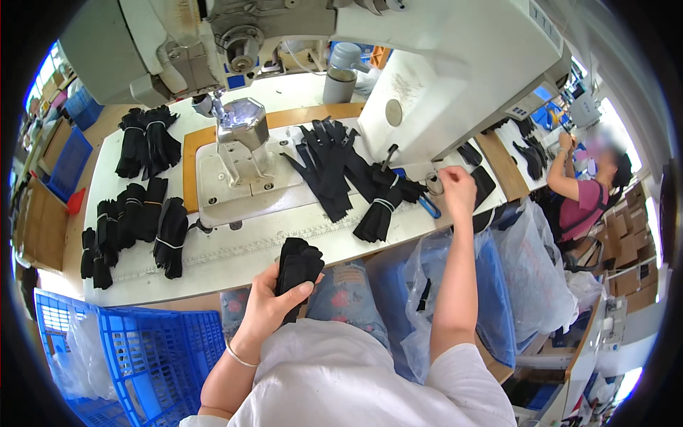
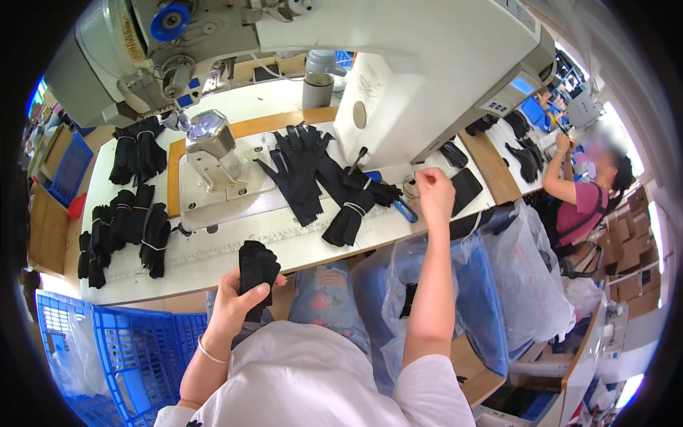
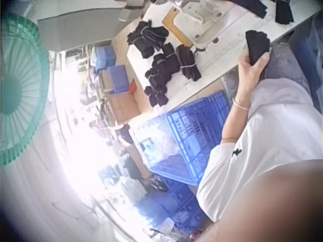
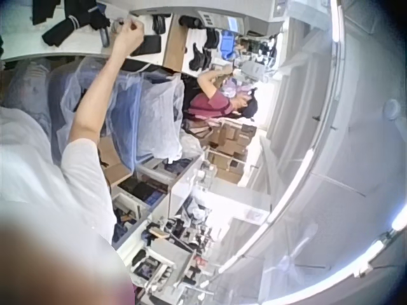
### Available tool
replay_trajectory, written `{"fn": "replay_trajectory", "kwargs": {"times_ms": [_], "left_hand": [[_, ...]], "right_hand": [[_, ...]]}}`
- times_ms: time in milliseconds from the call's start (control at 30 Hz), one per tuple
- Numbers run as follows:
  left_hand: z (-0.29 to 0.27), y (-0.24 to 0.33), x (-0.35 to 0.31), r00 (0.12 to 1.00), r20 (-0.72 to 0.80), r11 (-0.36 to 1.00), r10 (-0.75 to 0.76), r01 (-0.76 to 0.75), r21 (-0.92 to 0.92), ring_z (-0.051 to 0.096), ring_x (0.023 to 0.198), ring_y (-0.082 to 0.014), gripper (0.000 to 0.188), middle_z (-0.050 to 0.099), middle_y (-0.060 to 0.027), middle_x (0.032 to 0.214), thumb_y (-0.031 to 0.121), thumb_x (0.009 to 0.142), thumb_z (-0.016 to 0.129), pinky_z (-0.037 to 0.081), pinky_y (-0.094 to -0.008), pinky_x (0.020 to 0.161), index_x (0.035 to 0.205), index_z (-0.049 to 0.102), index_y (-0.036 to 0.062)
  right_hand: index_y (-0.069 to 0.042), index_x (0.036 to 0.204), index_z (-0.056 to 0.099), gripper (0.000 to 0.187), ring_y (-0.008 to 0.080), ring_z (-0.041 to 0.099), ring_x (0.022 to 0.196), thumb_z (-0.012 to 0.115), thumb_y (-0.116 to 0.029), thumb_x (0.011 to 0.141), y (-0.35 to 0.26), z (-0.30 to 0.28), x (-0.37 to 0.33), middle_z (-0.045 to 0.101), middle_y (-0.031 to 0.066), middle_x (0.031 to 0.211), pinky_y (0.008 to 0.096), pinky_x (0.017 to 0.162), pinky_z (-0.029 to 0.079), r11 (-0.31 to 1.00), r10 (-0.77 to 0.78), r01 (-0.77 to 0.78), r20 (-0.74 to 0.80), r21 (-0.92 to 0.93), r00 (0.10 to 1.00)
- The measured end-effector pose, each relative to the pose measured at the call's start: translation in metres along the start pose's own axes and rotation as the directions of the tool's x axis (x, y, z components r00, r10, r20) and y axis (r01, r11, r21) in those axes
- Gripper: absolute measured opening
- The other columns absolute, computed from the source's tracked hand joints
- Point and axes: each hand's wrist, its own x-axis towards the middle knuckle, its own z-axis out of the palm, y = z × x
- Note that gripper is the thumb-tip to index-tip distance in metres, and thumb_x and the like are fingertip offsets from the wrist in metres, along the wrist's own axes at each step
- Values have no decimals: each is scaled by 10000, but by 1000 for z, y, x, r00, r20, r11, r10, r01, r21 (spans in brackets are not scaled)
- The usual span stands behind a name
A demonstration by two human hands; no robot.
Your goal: The recorder is taking black gloves, stacking them together, and using a thin white string to bundle them into groups.
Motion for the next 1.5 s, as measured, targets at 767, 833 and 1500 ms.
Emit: {"fn": "replay_trajectory", "kwargs": {"times_ms": [767, 833, 1500], "left_hand": [[-37, 3, 31, 989, -20, 931, 149, -147, -335, 623, 747, -211, 444, 630, -121, 873, 348, 900, 659, 496, -335, 697, 1142, 515, 5], [-43, 2, 30, 981, 5, 842, 195, -165, -513, 567, 741, -186, 427, 585, -91, 1020, 337, 908, 659, 480, -351, 735, 1153, 504, 23], [-45, 36, 22, 851, 85, 138, 517, -181, 974, 634, 877, -220, 515, 653, -112, 904, 45, 742, 720, 495, -328, 774, 1233, 568, 48]], "right_hand": [[-36, 905, 581, 112, 161, 628, 895, 530, -130, 939, -166, 62, -140, 625, 50, 859, 344, 879, 485, 33, -389, -832, 774, 554, 499], [-78, 833, 535, 158, 111, 556, 685, 507, -166, 961, -179, 63, -145, 529, -3, 713, 341, 853, 479, 69, -178, -821, 817, 566, 548], [-29, 1414, 441, 699, 89, 508, 577, 730, -273, 827, -198, 0, -151, 518, -6, 767, 269, 567, 462, 705, -617, -292, 762, 647, 199]]}}
